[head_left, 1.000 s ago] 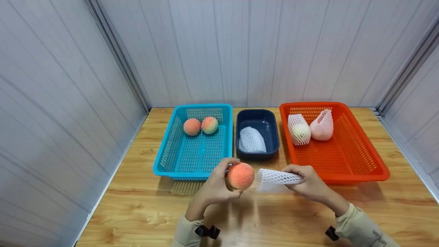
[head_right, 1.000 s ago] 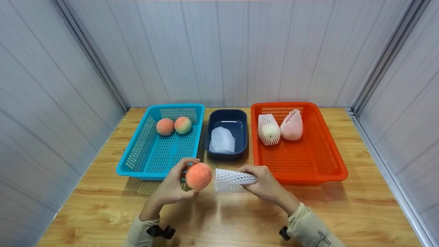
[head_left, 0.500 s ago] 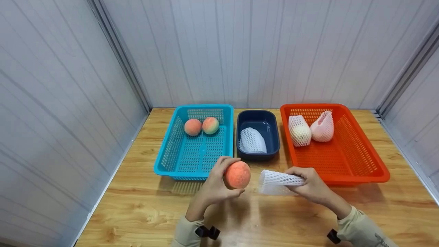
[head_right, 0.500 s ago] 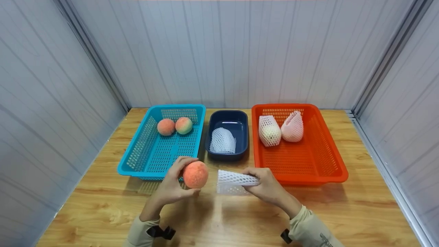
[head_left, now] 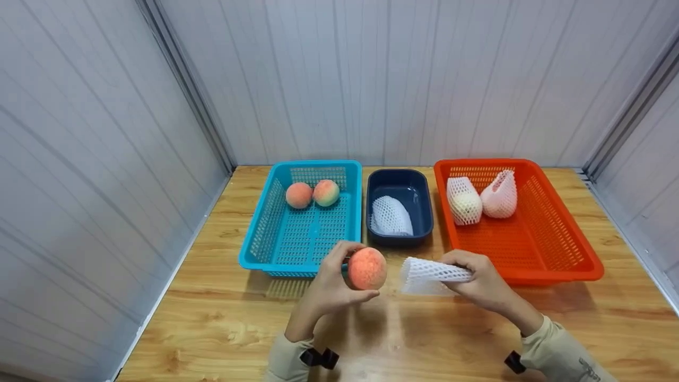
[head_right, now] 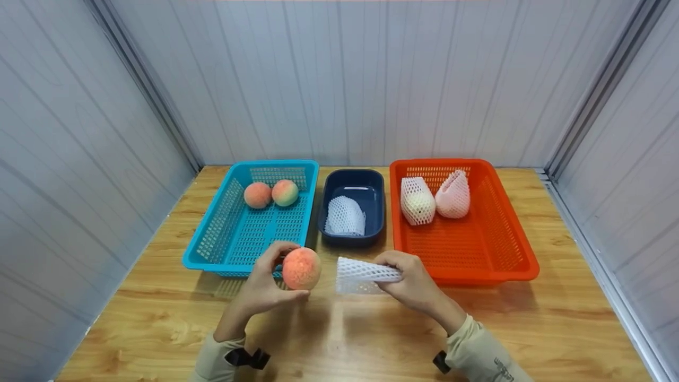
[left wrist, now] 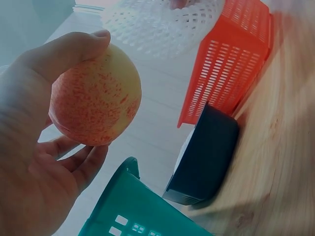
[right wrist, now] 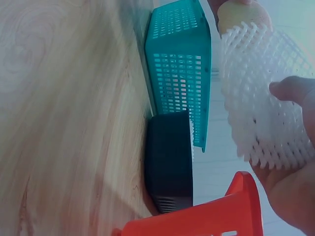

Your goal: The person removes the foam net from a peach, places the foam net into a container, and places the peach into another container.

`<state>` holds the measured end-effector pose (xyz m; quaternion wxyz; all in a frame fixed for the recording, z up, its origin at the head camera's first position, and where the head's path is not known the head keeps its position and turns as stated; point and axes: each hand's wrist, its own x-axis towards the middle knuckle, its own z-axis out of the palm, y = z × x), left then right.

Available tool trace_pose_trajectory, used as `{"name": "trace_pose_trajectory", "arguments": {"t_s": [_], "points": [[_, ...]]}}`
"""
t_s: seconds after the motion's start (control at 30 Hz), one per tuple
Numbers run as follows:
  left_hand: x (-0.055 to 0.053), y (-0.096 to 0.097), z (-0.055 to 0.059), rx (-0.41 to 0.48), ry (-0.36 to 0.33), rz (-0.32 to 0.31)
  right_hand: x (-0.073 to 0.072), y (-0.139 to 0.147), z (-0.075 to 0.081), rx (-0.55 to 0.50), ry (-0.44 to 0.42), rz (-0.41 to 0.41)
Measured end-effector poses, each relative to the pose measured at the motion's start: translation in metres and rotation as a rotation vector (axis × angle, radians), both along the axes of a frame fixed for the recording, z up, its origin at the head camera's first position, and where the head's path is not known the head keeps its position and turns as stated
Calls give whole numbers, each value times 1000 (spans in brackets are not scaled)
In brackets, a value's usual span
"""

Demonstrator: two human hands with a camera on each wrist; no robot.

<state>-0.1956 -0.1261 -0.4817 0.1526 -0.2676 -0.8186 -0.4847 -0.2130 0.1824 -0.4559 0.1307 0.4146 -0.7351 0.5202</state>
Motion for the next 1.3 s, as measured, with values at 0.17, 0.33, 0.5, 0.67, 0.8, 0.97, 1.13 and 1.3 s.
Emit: {"name": "trace_pose_trajectory", "arguments": {"t_s": [0.17,0.33,0.5,0.67,0.8,0.97,1.13,1.3], "points": [[1,-2,-1,-11,-24,-26,2,-5,2,-17,-5,-189],[1,-5,2,-9,-21,-38,-4,-12,6,-30,-76,-375],[4,-12,8,-27,-44,4,-19,-12,-7,-39,-147,-488],[6,-20,14,-30,-57,18,-29,-12,-13,-38,-152,-521],[4,-26,22,-63,-13,-10,-37,-15,-13,-62,-99,-556],[-2,-38,35,-99,22,-12,-50,-21,-11,-75,54,-601],[-10,-55,48,-115,-13,46,-60,-33,-5,-125,195,-587],[-24,-68,58,-98,-38,94,-68,-43,9,-115,259,-601]]}}
